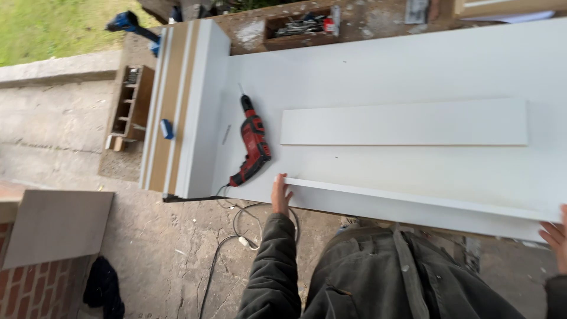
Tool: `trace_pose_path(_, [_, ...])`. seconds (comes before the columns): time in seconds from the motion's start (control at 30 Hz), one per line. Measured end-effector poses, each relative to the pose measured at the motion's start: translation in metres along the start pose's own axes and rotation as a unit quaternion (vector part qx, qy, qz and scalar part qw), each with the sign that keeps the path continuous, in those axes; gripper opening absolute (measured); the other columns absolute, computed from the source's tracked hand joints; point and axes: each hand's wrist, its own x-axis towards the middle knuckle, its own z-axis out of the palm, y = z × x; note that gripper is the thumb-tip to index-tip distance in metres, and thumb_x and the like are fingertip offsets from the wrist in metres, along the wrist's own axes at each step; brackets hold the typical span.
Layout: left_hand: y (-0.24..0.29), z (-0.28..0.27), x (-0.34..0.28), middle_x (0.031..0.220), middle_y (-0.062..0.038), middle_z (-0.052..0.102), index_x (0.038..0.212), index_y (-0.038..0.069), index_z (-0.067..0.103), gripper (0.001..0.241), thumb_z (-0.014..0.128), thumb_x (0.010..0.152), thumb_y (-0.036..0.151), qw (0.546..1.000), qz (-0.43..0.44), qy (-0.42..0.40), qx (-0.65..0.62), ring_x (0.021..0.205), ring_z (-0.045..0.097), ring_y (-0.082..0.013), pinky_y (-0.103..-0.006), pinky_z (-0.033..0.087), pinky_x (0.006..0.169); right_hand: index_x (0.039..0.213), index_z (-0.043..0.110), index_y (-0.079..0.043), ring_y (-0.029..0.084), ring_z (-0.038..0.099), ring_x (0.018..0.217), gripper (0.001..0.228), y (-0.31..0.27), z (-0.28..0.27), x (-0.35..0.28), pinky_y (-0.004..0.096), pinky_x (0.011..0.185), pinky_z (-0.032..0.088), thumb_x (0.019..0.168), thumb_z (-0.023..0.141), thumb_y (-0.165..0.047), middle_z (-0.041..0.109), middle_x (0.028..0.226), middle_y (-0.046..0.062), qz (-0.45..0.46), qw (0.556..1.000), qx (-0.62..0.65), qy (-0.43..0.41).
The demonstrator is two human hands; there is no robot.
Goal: The person assembles a white cabinet on an outdoor workbench. They pick a drill bit from a wooden box, fit it into a corded power drill, position white panels and wooden support strips on the cabinet, align the strips along the edges, and drive screws with the drill to attach the strips to the cabinet body.
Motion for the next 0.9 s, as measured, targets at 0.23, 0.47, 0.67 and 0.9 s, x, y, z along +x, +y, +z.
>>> trace_pose_path(0.23, [-0.004, -0.007, -0.009, 0.145, 0.004, 0.054, 0.135, 0.021, 0.058, 0.064, 0.054, 0.090, 0.067, 1.000, 0.009, 0.009, -0.029, 0.132, 0.046, -0.0229, -0.0481, 0.038, 0.105, 0.150, 0.052, 0.003, 0.028, 0.061, 0.124, 0.056, -0.292, 0.019, -0.041, 0.042, 0.104, 0.051, 0.114, 0.055, -0.040, 0.058, 0.139, 0.020, 0.173, 0.968, 0.156, 0.092])
trace_pose_path(0.47, [0.030, 0.001, -0.034, 0.147, -0.004, 0.048, 0.144, 0.020, 0.049, 0.069, 0.058, 0.089, 0.063, 0.999, 0.024, 0.035, -0.005, 0.133, 0.046, -0.0279, -0.0504, 0.040, 0.104, 0.150, 0.047, 0.001, 0.031, 0.055, 0.127, 0.064, -0.328, -0.004, -0.033, 0.043, 0.103, 0.050, 0.105, 0.051, -0.045, 0.051, 0.144, 0.021, 0.211, 0.965, 0.152, 0.039])
trace_pose_path(0.67, [0.106, 0.032, -0.083, 0.149, -0.013, 0.053, 0.146, 0.011, 0.049, 0.069, 0.060, 0.096, 0.057, 0.974, 0.151, 0.124, 0.118, 0.133, 0.051, -0.0289, -0.0459, 0.044, 0.104, 0.154, 0.043, 0.004, 0.035, 0.050, 0.139, 0.072, -0.389, -0.052, -0.012, 0.044, 0.110, 0.047, 0.110, 0.045, -0.053, 0.049, 0.149, 0.026, 0.182, 0.976, 0.103, 0.059])
trace_pose_path(0.9, [0.147, 0.029, 0.015, 0.127, -0.009, 0.065, 0.132, 0.000, 0.058, 0.036, 0.068, 0.103, 0.018, 0.952, 0.303, 0.008, 0.034, 0.116, 0.064, -0.0155, -0.0286, 0.054, 0.101, 0.154, 0.049, 0.005, 0.041, 0.052, 0.139, 0.072, -0.403, -0.028, 0.060, 0.051, 0.107, 0.047, 0.108, 0.062, -0.049, 0.054, 0.149, 0.032, 0.133, 0.986, -0.084, 0.059])
